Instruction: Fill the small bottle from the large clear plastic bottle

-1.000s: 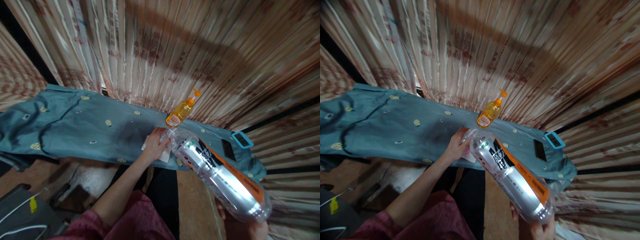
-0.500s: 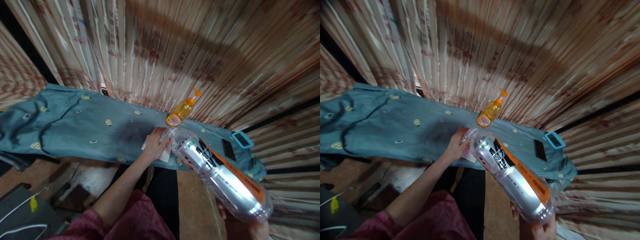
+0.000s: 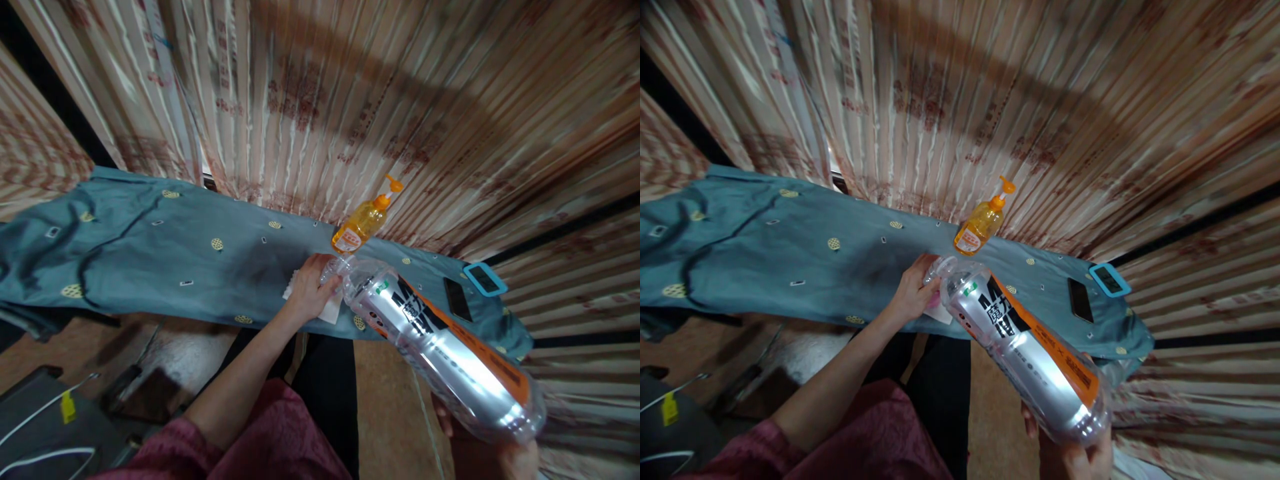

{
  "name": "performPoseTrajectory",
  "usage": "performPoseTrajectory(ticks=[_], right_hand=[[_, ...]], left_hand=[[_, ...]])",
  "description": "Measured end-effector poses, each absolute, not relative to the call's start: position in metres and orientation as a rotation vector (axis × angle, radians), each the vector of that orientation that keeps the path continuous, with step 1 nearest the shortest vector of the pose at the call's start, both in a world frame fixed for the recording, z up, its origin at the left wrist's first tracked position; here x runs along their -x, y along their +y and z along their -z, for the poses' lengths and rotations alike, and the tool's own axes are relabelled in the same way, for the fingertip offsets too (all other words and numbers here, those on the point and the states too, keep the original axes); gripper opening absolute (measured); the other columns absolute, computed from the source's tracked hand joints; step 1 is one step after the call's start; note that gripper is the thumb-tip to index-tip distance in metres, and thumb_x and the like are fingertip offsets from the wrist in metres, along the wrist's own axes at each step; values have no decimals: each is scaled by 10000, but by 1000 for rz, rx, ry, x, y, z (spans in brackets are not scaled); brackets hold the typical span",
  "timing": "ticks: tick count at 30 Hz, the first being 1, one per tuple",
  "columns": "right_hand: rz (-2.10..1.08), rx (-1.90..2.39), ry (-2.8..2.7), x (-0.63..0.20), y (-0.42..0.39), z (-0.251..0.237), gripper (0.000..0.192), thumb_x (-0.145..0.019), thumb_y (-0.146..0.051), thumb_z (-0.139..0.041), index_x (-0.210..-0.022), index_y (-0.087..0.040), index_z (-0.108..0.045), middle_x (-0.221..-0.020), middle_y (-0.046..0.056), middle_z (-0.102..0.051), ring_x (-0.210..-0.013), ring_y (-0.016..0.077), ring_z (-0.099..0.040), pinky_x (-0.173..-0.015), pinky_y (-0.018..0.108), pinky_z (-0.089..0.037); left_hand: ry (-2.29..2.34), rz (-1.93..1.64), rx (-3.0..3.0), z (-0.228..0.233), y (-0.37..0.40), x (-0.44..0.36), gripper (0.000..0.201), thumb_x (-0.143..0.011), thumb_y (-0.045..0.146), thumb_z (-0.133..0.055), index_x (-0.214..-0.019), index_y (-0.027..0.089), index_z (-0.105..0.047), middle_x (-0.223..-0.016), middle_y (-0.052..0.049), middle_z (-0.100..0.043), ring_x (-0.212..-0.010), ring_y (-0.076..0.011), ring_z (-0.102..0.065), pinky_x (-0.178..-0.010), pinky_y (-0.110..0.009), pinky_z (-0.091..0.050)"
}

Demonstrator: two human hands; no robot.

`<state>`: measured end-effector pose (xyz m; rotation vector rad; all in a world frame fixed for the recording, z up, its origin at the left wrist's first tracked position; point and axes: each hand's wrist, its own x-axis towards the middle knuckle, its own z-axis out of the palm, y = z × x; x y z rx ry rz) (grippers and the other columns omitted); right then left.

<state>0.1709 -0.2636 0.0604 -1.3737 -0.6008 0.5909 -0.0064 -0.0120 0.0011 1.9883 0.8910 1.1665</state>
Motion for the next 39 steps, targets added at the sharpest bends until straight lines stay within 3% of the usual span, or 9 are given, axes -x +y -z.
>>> performPoseTrajectory(ticks=[5, 10, 15, 19, 24, 28, 34, 39], right_hand=[[-622, 1381, -520, -168, -259, -64, 680, -769, -618, -723, -1338, -268, -594, -899, 31, -620, -563, 157, -528, -420, 258, -399], [-580, 1363, -558, -170, -259, -62, 713, -719, -616, -773, -1319, -266, -609, -953, 52, -636, -545, 145, -526, -394, 255, -397], [-571, 1371, -628, -161, -259, -64, 789, -675, -580, -824, -1361, -262, -597, -840, 14, -597, -586, 147, -498, -441, 254, -401], [-503, 1367, -601, -148, -256, -71, 792, -687, -637, -812, -1368, -297, -595, -1064, 47, -610, -643, 125, -505, -461, 231, -393], [-493, 1362, -604, -147, -254, -71, 781, -737, -649, -760, -1397, -283, -557, -1201, 90, -586, -666, 142, -479, -449, 235, -386], [-545, 1359, -600, -158, -255, -68, 759, -690, -572, -802, -1356, -280, -586, -1025, 60, -606, -615, 146, -485, -437, 247, -376], [-559, 1390, -567, -163, -255, -69, 737, -687, -537, -804, -1335, -258, -590, -913, 60, -628, -559, 161, -507, -394, 258, -389], [-547, 1369, -628, -163, -257, -64, 798, -659, -554, -816, -1364, -274, -568, -989, 52, -625, -602, 150, -514, -432, 243, -374]], left_hand=[[872, -1193, -1990, -1, -12, 6, 500, -1000, 552, -414, -1134, 134, -655, -1061, -125, -696, -991, -273, -649, -913, -406, -516], [901, -1170, -1983, 0, -12, 5, 478, -995, 549, -443, -1127, 144, -659, -1065, -119, -701, -989, -269, -646, -913, -403, -516], [906, -1165, -1985, 0, -12, 5, 492, -996, 555, -427, -1133, 139, -652, -1078, -125, -695, -1006, -274, -647, -919, -406, -515], [870, -1186, -1983, -1, -12, 6, 477, -999, 536, -420, -1121, 138, -654, -1060, -120, -694, -1000, -273, -647, -917, -406, -514], [880, -1195, -1971, -1, -13, 6, 473, -998, 532, -426, -1118, 136, -655, -1063, -121, -696, -989, -267, -646, -910, -396, -514], [862, -1212, -1972, -1, -12, 6, 467, -995, 529, -437, -1104, 134, -662, -1036, -121, -696, -972, -271, -651, -898, -400, -520], [900, -1181, -1964, -2, -13, 6, 457, -989, 533, -452, -1116, 150, -666, -1054, -111, -700, -967, -264, -645, -906, -402, -518], [877, -1182, -1977, -2, -13, 7, 493, -995, 553, -423, -1131, 143, -659, -1066, -117, -695, -991, -270, -645, -920, -405, -513]])
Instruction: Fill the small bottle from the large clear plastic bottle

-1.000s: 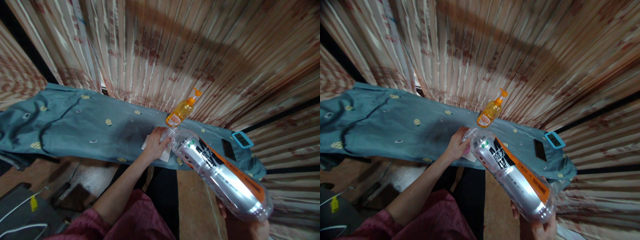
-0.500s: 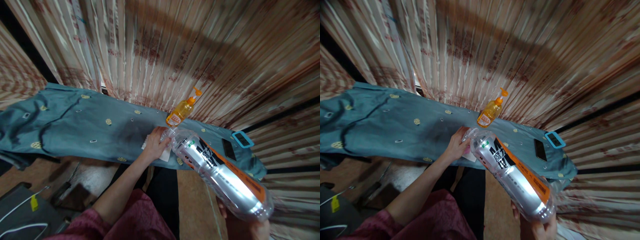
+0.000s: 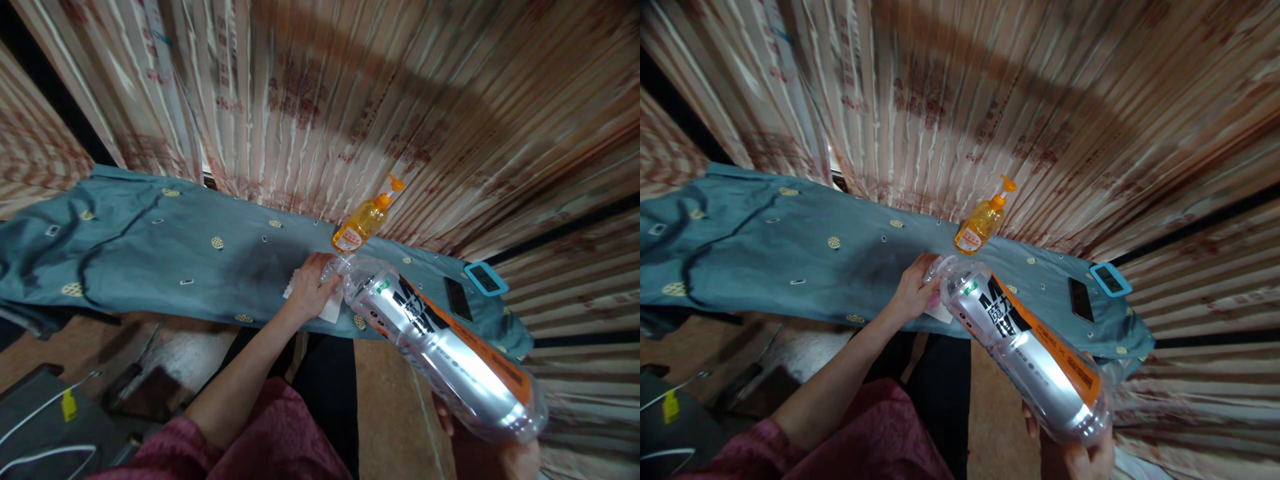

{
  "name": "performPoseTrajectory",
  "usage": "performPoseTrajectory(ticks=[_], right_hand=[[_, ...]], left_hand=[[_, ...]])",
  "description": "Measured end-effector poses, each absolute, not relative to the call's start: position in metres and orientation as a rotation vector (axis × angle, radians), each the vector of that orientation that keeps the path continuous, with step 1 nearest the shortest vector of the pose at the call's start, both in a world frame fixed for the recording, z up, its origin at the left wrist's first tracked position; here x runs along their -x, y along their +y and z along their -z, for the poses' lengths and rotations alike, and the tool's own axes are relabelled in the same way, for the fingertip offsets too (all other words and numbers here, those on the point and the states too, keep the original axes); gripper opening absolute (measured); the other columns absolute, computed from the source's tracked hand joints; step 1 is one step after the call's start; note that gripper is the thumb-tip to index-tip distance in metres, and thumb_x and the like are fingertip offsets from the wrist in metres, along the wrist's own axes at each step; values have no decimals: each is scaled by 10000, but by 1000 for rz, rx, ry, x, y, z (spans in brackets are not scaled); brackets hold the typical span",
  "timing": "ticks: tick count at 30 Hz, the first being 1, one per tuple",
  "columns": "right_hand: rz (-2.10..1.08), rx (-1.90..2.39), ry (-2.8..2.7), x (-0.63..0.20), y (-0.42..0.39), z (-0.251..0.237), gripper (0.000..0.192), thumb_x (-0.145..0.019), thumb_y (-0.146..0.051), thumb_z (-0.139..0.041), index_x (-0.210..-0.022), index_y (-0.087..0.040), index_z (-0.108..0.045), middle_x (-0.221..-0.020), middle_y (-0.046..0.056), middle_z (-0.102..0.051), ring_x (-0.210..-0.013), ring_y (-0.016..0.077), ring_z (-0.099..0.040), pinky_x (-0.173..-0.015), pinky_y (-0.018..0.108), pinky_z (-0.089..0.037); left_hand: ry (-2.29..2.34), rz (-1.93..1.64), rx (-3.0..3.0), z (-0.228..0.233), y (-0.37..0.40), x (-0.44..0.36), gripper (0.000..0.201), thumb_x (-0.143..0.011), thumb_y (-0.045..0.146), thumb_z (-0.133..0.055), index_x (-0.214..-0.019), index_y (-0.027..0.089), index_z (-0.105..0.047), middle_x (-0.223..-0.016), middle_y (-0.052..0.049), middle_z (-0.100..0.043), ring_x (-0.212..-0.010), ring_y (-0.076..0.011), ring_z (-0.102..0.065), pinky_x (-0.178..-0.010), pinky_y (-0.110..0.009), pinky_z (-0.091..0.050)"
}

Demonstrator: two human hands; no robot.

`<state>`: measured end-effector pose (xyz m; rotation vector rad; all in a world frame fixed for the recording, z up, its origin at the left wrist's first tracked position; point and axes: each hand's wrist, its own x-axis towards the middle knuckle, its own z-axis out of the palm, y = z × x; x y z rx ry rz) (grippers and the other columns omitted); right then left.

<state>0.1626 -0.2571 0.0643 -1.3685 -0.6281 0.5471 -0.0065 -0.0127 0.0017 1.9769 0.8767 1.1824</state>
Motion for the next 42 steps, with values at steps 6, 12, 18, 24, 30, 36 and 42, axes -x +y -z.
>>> performPoseTrajectory(ticks=[6, 12, 18, 24, 30, 36, 42], right_hand=[[-545, 1379, -658, -162, -259, -63, 794, -707, -598, -788, -1395, -291, -538, -902, 40, -626, -606, 180, -500, -453, 267, -364], [-567, 1381, -592, -164, -256, -69, 698, -730, -576, -782, -1329, -269, -598, -915, 48, -627, -586, 168, -506, -430, 265, -371], [-549, 1346, -543, -161, -252, -72, 699, -662, -580, -831, -1266, -288, -636, -964, 61, -631, -546, 153, -514, -395, 262, -364], [-523, 1403, -642, -162, -258, -67, 793, -656, -595, -806, -1358, -311, -572, -1004, 58, -607, -623, 181, -472, -469, 290, -328], [-544, 1419, -656, -168, -259, -65, 823, -627, -584, -821, -1348, -273, -573, -911, 58, -584, -606, 202, -465, -459, 311, -314], [-509, 1423, -644, -160, -257, -70, 778, -678, -516, -820, -1372, -281, -558, -1078, 99, -620, -638, 197, -484, -491, 304, -331], [-484, 1351, -662, -156, -255, -70, 751, -678, -579, -819, -1323, -257, -611, -1074, 81, -606, -600, 158, -499, -439, 273, -332]], left_hand=[[891, -1170, -1986, -1, -12, 7, 445, -993, 516, -456, -1128, 143, -658, -1060, -118, -693, -977, -269, -647, -907, -401, -517], [903, -1162, -1991, -1, -12, 7, 438, -994, 509, -462, -1141, 144, -654, -1074, -119, -696, -990, -270, -645, -915, -405, -515], [873, -1209, -1990, 1, -12, 6, 473, -996, 529, -442, -1134, 128, -653, -1063, -129, -694, -1000, -275, -648, -920, -403, -515], [882, -1186, -1990, 1, -11, 7, 494, -999, 561, -430, -1142, 143, -652, -1078, -126, -693, -1016, -279, -650, -926, -401, -511], [882, -1170, -1992, 1, -10, 7, 523, -997, 581, -420, -1149, 135, -647, -1093, -138, -692, -1025, -285, -649, -933, -406, -509], [899, -1153, -1994, 1, -11, 6, 510, -1000, 563, -417, -1151, 133, -645, -1104, -132, -694, -1031, -281, -646, -944, -410, -508], [902, -1154, -1989, 2, -10, 6, 488, -993, 560, -438, -1152, 148, -645, -1103, -125, -694, -1033, -283, -646, -939, -406, -507]])
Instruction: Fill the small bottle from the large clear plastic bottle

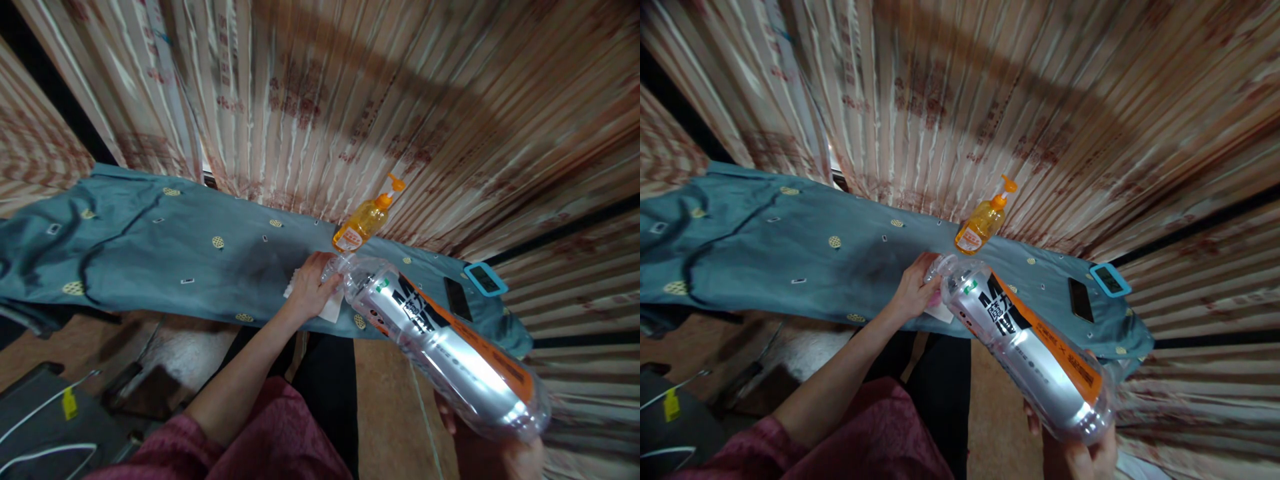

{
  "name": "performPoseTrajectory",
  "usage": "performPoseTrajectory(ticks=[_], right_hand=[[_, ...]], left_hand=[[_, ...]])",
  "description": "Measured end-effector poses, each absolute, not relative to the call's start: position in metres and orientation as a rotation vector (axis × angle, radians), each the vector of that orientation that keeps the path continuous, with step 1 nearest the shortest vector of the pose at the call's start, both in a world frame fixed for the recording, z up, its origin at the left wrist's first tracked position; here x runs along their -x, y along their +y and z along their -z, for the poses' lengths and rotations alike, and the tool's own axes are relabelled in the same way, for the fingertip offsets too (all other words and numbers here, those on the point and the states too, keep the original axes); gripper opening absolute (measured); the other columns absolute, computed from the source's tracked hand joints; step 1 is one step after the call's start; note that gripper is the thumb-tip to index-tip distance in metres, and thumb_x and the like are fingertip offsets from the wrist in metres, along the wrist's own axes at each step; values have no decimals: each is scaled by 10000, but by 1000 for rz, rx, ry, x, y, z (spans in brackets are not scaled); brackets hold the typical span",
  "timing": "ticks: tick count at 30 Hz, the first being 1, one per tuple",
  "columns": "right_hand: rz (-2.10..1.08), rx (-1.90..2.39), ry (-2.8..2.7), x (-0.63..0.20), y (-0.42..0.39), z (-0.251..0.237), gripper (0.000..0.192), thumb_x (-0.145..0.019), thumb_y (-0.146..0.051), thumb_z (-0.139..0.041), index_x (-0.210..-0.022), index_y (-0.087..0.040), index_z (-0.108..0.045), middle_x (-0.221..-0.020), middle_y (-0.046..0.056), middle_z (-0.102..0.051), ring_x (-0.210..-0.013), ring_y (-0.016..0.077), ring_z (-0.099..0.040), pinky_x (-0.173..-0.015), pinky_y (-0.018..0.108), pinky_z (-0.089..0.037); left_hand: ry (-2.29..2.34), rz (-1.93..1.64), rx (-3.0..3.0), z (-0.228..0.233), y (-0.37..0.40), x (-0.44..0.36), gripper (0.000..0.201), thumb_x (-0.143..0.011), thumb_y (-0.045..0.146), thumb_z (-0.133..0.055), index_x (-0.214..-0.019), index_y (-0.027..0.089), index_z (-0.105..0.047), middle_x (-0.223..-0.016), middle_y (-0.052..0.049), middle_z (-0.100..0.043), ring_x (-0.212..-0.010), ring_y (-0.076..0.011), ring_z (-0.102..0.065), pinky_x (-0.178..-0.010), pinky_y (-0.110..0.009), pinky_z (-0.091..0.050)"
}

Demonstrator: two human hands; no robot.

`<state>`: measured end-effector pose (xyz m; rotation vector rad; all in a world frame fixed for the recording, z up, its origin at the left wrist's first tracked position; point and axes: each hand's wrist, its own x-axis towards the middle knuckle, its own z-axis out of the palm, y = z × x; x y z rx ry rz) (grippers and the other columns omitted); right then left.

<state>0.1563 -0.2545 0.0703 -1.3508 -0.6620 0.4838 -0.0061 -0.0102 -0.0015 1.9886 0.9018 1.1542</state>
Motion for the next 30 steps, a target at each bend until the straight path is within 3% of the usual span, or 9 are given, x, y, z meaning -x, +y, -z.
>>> performPoseTrajectory(ticks=[4, 11, 22, 30], right_hand=[[-524, 1385, -611, -163, -254, -70, 686, -700, -521, -805, -1310, -278, -606, -904, 36, -609, -565, 167, -505, -428, 270, -348], [-529, 1374, -613, -166, -256, -68, 746, -707, -658, -767, -1322, -267, -609, -962, 51, -621, -572, 162, -515, -417, 261, -364], [-506, 1388, -612, -166, -258, -64, 769, -634, -463, -844, -1334, -270, -591, -944, 58, -613, -578, 171, -513, -419, 261, -345], [-510, 1441, -662, -161, -252, -76, 810, -634, -570, -823, -1348, -265, -589, -946, 53, -577, -567, 173, -481, -433, 283, -332]], left_hand=[[891, -1158, -1988, 0, -10, 7, 486, -997, 553, -436, -1144, 141, -647, -1099, -130, -697, -1024, -283, -648, -934, -409, -508], [879, -1189, -1990, 1, -11, 6, 581, -1001, 608, -371, -1131, 111, -644, -1081, -147, -693, -1030, -290, -647, -937, -418, -513], [898, -1177, -1986, 1, -10, 6, 453, -994, 530, -449, -1139, 147, -642, -1098, -127, -694, -1038, -287, -648, -933, -413, -512], [862, -1219, -1975, 2, -11, 6, 499, -1001, 558, -412, -1129, 133, -642, -1079, -136, -693, -1026, -290, -647, -929, -419, -512]])
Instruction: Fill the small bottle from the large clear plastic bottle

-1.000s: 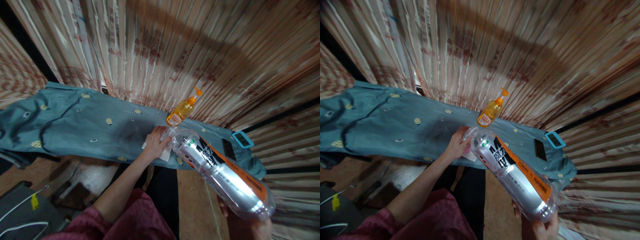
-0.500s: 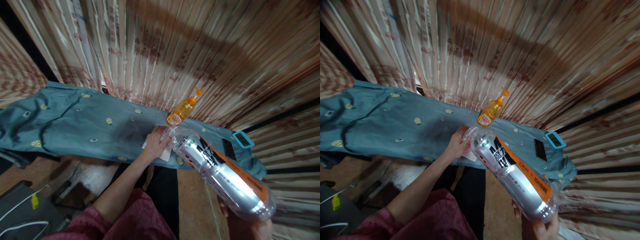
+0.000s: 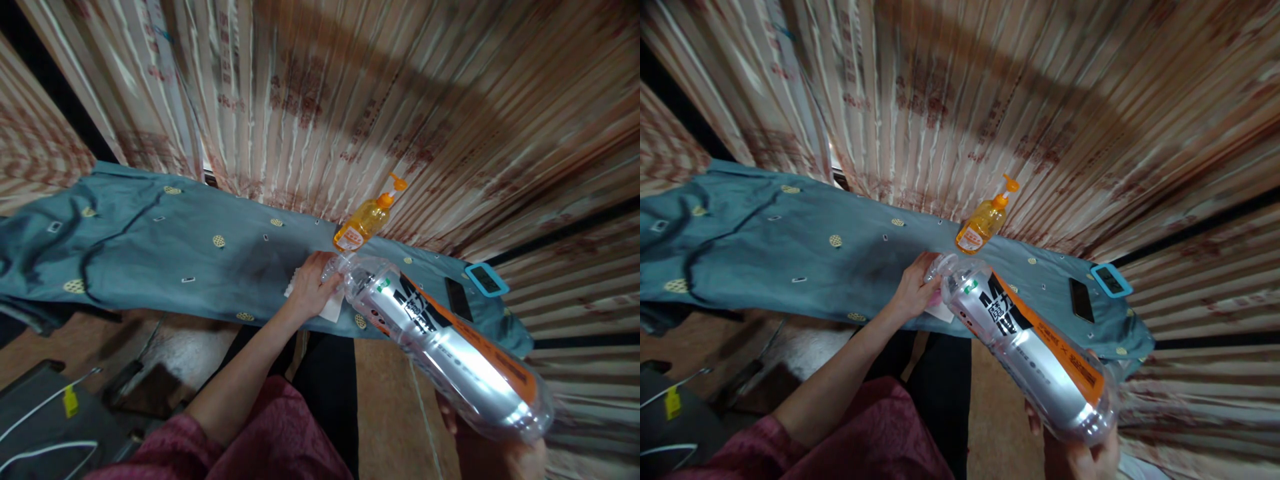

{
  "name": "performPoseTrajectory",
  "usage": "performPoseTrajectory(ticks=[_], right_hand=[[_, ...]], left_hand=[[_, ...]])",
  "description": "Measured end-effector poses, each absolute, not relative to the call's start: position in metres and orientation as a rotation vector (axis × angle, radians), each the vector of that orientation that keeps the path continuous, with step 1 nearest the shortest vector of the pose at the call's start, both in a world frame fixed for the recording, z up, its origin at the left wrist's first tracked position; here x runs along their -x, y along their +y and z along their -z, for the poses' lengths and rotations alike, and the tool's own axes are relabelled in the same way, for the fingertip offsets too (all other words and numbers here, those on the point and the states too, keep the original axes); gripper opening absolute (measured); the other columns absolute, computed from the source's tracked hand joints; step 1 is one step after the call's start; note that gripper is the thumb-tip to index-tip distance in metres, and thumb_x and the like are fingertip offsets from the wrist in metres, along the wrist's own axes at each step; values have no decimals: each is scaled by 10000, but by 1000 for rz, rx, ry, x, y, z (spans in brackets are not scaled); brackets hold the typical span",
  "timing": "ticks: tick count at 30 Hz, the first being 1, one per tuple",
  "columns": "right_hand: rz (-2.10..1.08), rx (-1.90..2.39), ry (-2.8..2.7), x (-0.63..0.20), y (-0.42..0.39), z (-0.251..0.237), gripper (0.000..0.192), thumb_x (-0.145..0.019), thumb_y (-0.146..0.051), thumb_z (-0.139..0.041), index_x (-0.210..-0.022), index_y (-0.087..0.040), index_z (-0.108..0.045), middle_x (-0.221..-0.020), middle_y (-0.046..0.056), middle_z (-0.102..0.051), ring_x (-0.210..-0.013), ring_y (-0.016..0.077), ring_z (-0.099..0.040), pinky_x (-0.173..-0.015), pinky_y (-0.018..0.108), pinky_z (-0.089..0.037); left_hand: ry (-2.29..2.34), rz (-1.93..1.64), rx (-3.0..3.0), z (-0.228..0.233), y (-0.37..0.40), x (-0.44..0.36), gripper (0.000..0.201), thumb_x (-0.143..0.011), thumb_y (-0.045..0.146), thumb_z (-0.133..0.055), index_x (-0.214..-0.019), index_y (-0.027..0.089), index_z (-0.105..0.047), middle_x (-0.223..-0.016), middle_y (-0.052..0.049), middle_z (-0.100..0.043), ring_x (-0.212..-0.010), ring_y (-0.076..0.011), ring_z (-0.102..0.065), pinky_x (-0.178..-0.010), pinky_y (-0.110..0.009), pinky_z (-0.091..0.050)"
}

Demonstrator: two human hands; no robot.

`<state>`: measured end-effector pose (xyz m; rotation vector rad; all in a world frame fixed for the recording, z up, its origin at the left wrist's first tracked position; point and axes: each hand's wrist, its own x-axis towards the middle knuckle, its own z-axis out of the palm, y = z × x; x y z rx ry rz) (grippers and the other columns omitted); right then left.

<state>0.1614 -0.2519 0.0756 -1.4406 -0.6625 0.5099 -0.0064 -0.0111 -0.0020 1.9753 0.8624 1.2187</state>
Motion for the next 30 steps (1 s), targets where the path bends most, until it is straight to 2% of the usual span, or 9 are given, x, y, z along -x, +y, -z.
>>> performPoseTrajectory(ticks=[3, 7, 12, 17, 21, 23, 27, 30], right_hand=[[-536, 1447, -631, -165, -253, -75, 791, -653, -565, -814, -1351, -267, -590, -913, 49, -581, -556, 180, -473, -425, 291, -336], [-526, 1451, -608, -163, -254, -75, 823, -577, -532, -863, -1324, -305, -603, -942, 45, -578, -574, 174, -474, -442, 285, -342], [-488, 1458, -661, -153, -248, -80, 726, -591, -502, -818, -1263, -283, -652, -918, 51, -569, -574, 176, -449, -441, 290, -319], [-413, 1421, -582, -147, -246, -81, 704, -619, -570, -799, -1260, -315, -655, -1103, 86, -591, -586, 171, -477, -414, 277, -321], [-495, 1453, -486, -150, -247, -83, 650, -655, -645, -779, -1190, -289, -681, -901, 66, -604, -536, 174, -470, -402, 282, -344], [-483, 1440, -521, -151, -248, -83, 648, -679, -665, -766, -1204, -296, -674, -947, 75, -620, -553, 174, -477, -412, 279, -342], [-469, 1411, -684, -150, -249, -81, 683, -686, -589, -802, -1283, -304, -631, -1113, 96, -625, -606, 171, -483, -439, 265, -335], [-486, 1413, -716, -149, -249, -82, 678, -675, -531, -808, -1284, -296, -625, -1062, 89, -624, -596, 176, -466, -438, 274, -332]], left_hand=[[852, -1233, -1977, 3, -11, 6, 538, -1004, 581, -386, -1129, 125, -642, -1080, -142, -688, -1031, -292, -646, -932, -418, -510], [870, -1198, -1976, 2, -10, 6, 508, -997, 572, -416, -1134, 138, -642, -1089, -134, -690, -1037, -286, -645, -939, -408, -505], [882, -1164, -1980, 0, -11, 7, 462, -996, 526, -441, -1141, 134, -638, -1097, -135, -689, -1037, -287, -641, -938, -411, -504], [903, -1150, -1980, -1, -11, 8, 491, -995, 552, -429, -1146, 138, -645, -1097, -128, -685, -1034, -280, -641, -937, -406, -506], [889, -1168, -1972, -1, -11, 7, 524, -994, 571, -417, -1138, 123, -648, -1077, -133, -680, -1039, -284, -647, -940, -403, -508], [886, -1163, -1970, -1, -11, 7, 510, -993, 569, -423, -1129, 132, -648, -1082, -133, -685, -1047, -290, -647, -942, -407, -507], [889, -1154, -1973, -1, -11, 7, 506, -993, 569, -423, -1132, 136, -646, -1112, -139, -693, -1057, -296, -645, -945, -416, -505], [877, -1168, -1979, -1, -12, 7, 531, -997, 577, -404, -1137, 123, -644, -1121, -149, -696, -1055, -298, -642, -945, -425, -504]])
